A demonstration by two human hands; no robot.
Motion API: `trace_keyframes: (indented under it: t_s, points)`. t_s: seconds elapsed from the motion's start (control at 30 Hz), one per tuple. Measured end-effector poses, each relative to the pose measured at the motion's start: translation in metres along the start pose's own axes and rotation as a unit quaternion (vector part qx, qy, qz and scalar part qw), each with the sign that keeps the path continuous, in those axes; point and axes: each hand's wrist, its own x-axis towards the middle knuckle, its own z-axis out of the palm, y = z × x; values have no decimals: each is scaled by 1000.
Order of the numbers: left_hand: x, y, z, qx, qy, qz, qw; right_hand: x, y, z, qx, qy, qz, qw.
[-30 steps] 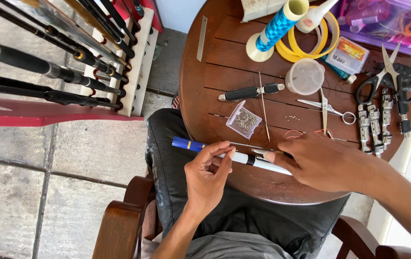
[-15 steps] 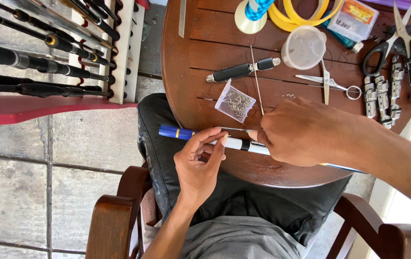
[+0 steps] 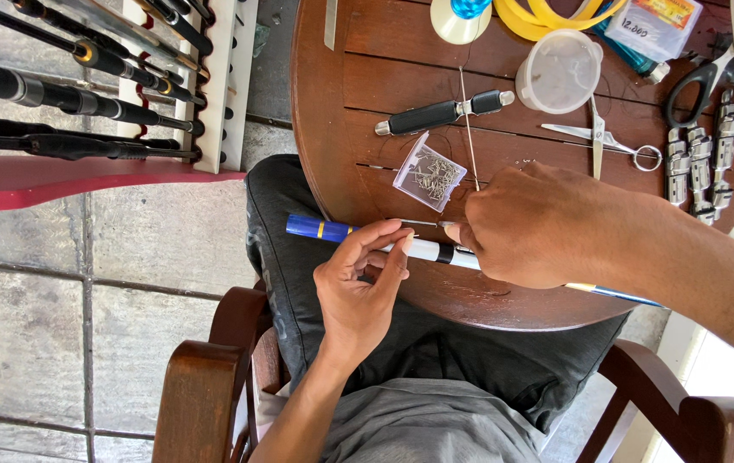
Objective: The person assembles a fishing rod by repeatedly inserting small metal components into the rod's tip using pliers. They pick up each component from a small plastic bag, position it at the rod's end, and use pliers to push it into place. The process is repeated multiple times throughout the clip.
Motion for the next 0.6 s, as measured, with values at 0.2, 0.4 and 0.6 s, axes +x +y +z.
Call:
trace_keyframes:
  t_s: [0.2, 0.4, 0.6]
  points:
    - [0, 2, 0, 6, 2, 7, 1000, -4, -2, -2, 22, 8, 17, 1000]
    - [0, -3, 1, 8, 3, 2, 1000, 5, 1, 6, -23, 23, -9, 999]
    - [0, 3, 1, 10, 5, -3, 1000, 5, 5, 11, 2, 49, 0, 999]
